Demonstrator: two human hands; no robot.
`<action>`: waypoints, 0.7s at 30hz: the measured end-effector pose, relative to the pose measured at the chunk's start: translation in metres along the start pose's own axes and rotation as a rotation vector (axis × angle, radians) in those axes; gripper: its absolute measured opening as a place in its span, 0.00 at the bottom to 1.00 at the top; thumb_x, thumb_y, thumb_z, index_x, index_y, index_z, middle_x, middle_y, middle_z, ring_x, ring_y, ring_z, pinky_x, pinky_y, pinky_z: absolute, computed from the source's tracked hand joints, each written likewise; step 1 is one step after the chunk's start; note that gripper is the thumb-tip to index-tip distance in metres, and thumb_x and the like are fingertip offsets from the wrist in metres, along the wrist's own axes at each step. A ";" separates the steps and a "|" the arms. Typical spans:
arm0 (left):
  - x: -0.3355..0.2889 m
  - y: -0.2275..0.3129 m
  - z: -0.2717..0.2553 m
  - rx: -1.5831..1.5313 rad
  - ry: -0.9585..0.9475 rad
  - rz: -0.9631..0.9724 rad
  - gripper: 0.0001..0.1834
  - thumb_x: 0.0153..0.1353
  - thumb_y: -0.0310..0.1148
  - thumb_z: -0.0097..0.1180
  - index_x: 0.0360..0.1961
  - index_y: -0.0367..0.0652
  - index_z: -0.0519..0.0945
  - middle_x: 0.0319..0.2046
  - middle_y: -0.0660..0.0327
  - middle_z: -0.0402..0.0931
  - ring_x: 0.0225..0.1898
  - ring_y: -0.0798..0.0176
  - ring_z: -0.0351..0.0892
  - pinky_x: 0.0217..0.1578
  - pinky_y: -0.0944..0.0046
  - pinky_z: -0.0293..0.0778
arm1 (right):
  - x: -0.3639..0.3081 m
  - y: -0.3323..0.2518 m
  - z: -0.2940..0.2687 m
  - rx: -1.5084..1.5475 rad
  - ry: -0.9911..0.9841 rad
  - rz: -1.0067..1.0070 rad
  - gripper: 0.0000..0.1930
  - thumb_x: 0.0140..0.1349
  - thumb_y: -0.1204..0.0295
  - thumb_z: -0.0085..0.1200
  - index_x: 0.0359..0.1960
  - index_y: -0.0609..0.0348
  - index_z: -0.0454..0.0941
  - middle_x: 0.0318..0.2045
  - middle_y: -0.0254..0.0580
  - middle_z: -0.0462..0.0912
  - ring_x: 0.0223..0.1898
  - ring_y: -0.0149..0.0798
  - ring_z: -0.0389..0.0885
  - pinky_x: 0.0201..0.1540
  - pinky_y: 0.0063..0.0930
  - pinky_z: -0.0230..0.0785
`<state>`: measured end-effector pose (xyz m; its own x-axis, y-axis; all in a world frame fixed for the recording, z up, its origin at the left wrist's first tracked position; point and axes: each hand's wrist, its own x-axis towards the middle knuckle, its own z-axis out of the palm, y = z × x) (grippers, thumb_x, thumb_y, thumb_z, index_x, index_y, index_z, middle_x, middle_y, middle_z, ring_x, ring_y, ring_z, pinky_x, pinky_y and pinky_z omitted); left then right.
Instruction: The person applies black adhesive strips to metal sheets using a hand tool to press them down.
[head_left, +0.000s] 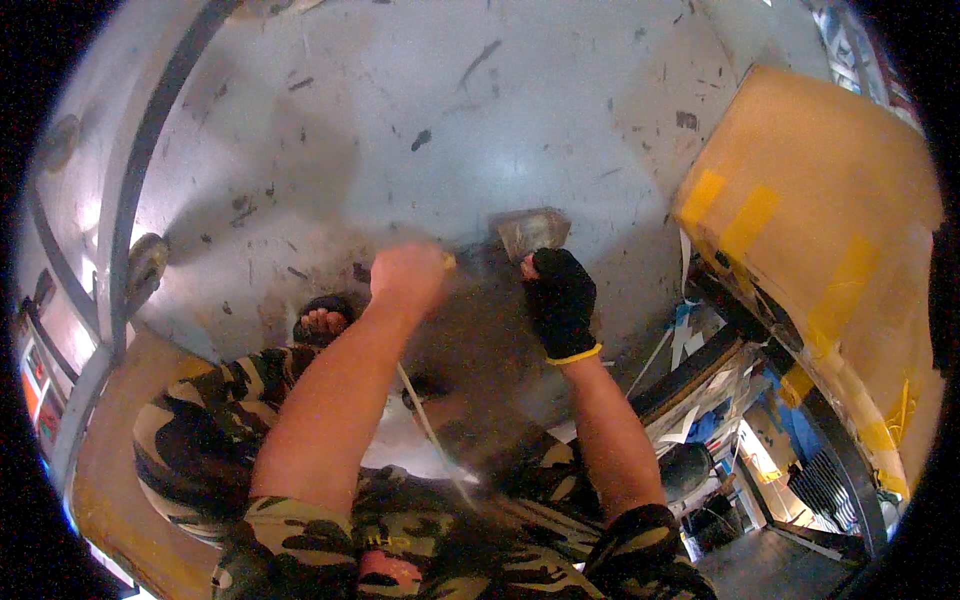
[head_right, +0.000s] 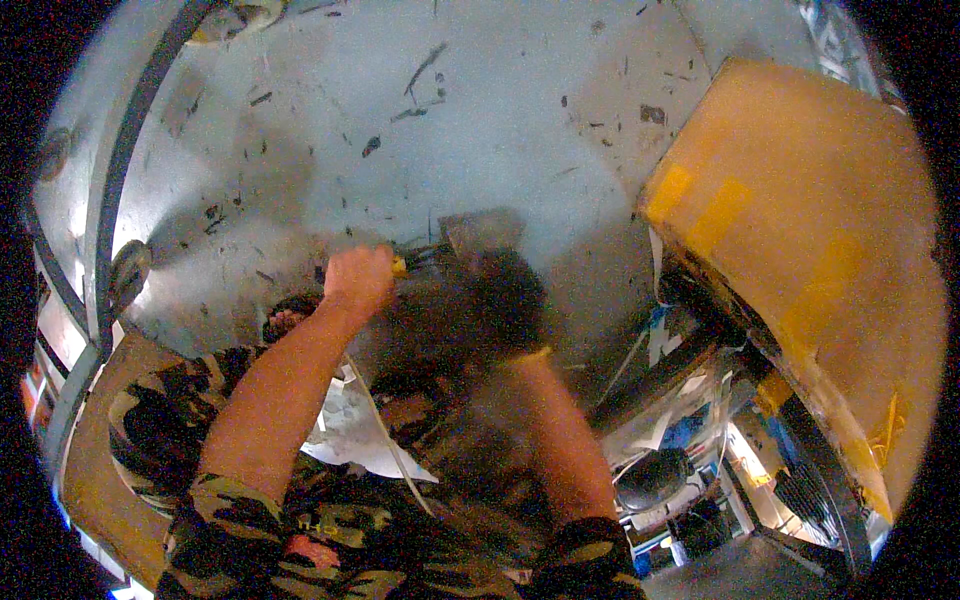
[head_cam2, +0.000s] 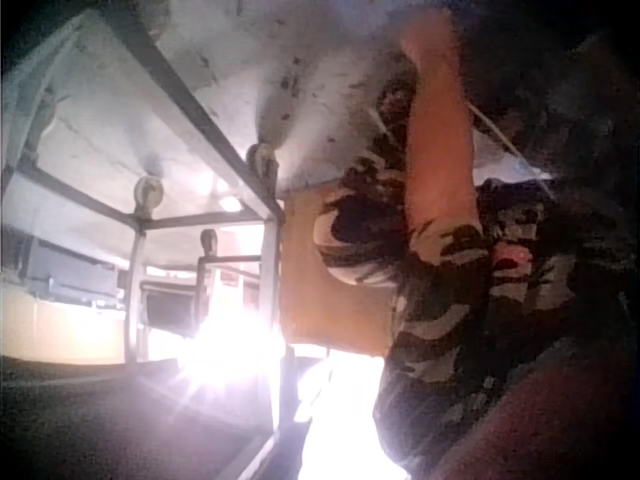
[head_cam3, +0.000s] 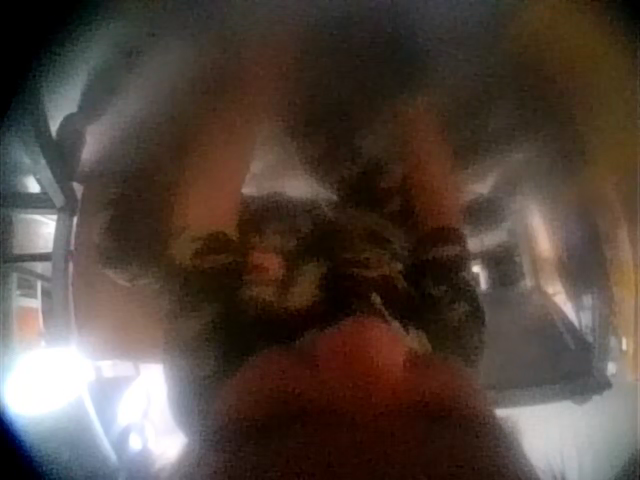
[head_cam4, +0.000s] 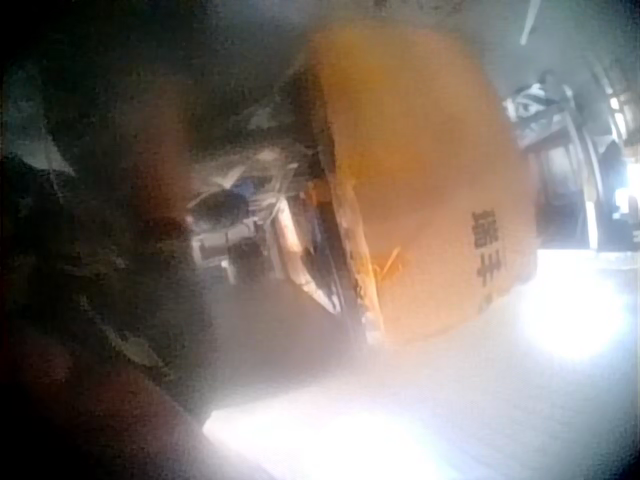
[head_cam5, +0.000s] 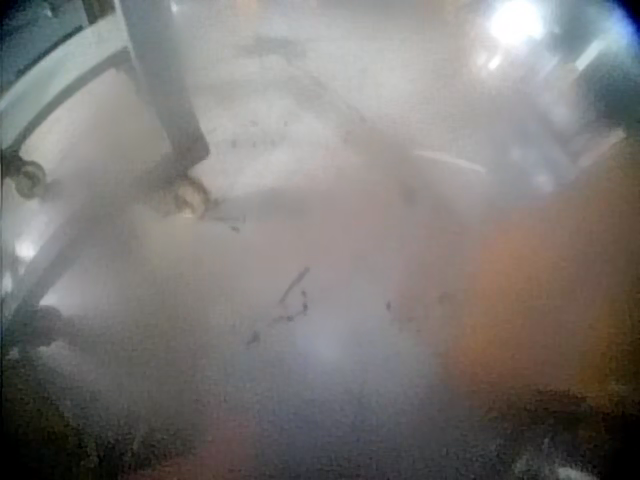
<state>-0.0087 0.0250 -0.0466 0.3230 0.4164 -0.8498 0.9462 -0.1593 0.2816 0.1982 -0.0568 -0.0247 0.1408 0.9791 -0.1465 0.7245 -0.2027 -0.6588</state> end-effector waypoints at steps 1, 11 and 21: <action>0.001 -0.001 0.003 0.008 -0.014 -0.007 0.12 0.56 0.35 0.62 0.41 0.45 0.85 0.40 0.52 0.86 0.43 0.49 0.86 0.44 0.50 0.82 | 0.002 -0.003 -0.008 -0.182 -0.079 0.007 0.05 0.63 0.70 0.60 0.31 0.58 0.81 0.29 0.44 0.82 0.32 0.49 0.82 0.35 0.37 0.75; -0.002 -0.001 0.001 0.014 0.035 0.051 0.12 0.54 0.32 0.62 0.40 0.41 0.84 0.38 0.47 0.85 0.40 0.45 0.87 0.41 0.47 0.82 | -0.005 0.016 -0.001 -0.342 0.001 0.160 0.08 0.61 0.65 0.61 0.31 0.56 0.82 0.29 0.44 0.84 0.32 0.48 0.84 0.37 0.37 0.76; 0.002 -0.004 0.012 -0.042 0.058 0.019 0.13 0.54 0.33 0.62 0.41 0.41 0.83 0.36 0.47 0.85 0.39 0.43 0.86 0.41 0.46 0.81 | -0.015 0.010 0.006 -0.156 0.061 0.188 0.09 0.61 0.65 0.61 0.30 0.58 0.82 0.28 0.43 0.85 0.31 0.45 0.84 0.37 0.34 0.75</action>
<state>-0.0124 0.0153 -0.0547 0.3405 0.4651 -0.8172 0.9394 -0.1301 0.3173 0.1994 -0.0731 -0.0331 0.3205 0.9242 -0.2078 0.7764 -0.3820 -0.5013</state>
